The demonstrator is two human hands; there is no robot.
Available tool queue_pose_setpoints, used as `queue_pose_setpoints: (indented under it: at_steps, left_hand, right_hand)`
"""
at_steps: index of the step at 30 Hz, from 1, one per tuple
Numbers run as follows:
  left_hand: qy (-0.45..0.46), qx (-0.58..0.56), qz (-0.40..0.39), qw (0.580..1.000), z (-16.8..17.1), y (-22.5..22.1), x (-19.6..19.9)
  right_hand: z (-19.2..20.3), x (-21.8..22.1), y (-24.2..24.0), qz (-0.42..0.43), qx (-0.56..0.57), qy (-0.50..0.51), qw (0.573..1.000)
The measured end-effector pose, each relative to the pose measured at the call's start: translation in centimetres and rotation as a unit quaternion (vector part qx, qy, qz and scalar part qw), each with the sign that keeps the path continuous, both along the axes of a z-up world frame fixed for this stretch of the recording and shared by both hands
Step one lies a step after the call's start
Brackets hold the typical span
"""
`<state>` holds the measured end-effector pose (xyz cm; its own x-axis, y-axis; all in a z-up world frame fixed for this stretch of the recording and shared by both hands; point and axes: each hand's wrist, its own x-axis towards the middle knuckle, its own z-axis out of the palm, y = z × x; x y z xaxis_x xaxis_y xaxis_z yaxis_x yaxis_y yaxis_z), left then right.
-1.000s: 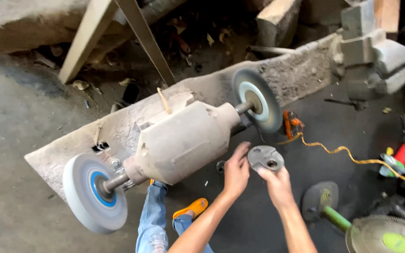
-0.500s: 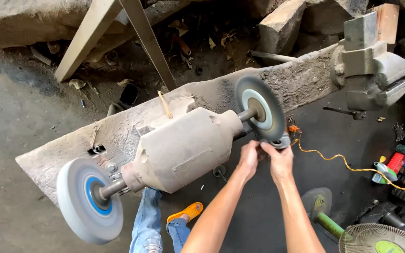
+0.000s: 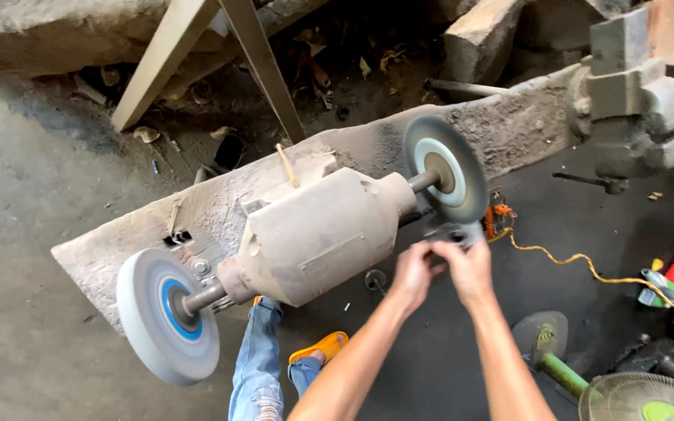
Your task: The person polishes a motorcycle crankshaft using a bench buffer.
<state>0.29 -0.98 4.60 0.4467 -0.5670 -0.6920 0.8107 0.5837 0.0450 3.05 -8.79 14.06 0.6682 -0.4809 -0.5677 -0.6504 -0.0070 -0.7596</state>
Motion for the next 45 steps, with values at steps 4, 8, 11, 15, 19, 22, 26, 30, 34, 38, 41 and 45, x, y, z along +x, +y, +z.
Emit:
queue_pose_setpoints:
  at_steps: [4, 8, 11, 15, 19, 22, 26, 30, 34, 38, 41, 45]
  left_hand:
    - [-0.038, -0.005, -0.005, 0.999, 4.7, -2.3, 0.6]
    - [0.018, -0.047, -0.007, 0.999, 9.1, 1.7, 1.1]
    - [0.023, -0.020, 0.019, 0.999, 6.4, 3.6, -0.5]
    - [-0.044, 0.057, 0.045, 0.996, 4.3, 3.9, -1.1]
    - [-0.027, -0.027, 0.008, 0.999, 6.7, 3.5, 0.8]
    - [-0.035, -0.090, -0.002, 0.995, 6.6, 2.2, 0.3]
    - [0.045, -0.070, 0.079, 0.993, 5.0, 1.5, 1.8]
    - [0.062, -0.077, 0.158, 0.982, -5.1, -3.3, 0.1]
    - [0.055, -0.125, 0.181, 0.974, -5.0, -3.7, -1.0]
    - [0.069, -0.113, 0.113, 0.985, 3.9, 1.0, 2.0]
    - [0.051, -0.100, 0.092, 0.989, 7.2, 3.5, 2.6]
    - [-0.036, -0.039, 0.041, 0.998, 10.6, 5.9, 3.2]
  right_hand:
    - [3.7, -0.6, -2.9, 0.028, -0.060, -0.054, 0.996]
    - [3.9, -1.6, -1.4, 0.031, -0.042, -0.085, 0.995]
    - [0.8, -2.9, -0.6, 0.059, -0.024, -0.066, 0.996]
    - [0.8, -4.3, -1.1, 0.070, 0.033, -0.075, 0.994]
    - [5.3, -4.8, -0.3, -0.011, 0.203, -0.107, 0.973]
    - [3.9, -5.7, 0.2, -0.081, 0.165, -0.149, 0.972]
    - [-2.6, -4.7, -0.2, -0.008, 0.003, -0.082, 0.997]
    - [-7.7, -2.4, -1.8, -0.044, -0.020, -0.065, 0.997]
    - [-5.1, -1.6, -0.8, -0.102, 0.019, -0.089, 0.991]
    - [-0.3, -1.8, 1.3, -0.085, 0.005, -0.106, 0.991]
    - [1.0, -3.1, 1.4, -0.070, 0.005, -0.108, 0.992]
    - [5.2, -3.8, 2.0, -0.060, 0.116, -0.148, 0.980]
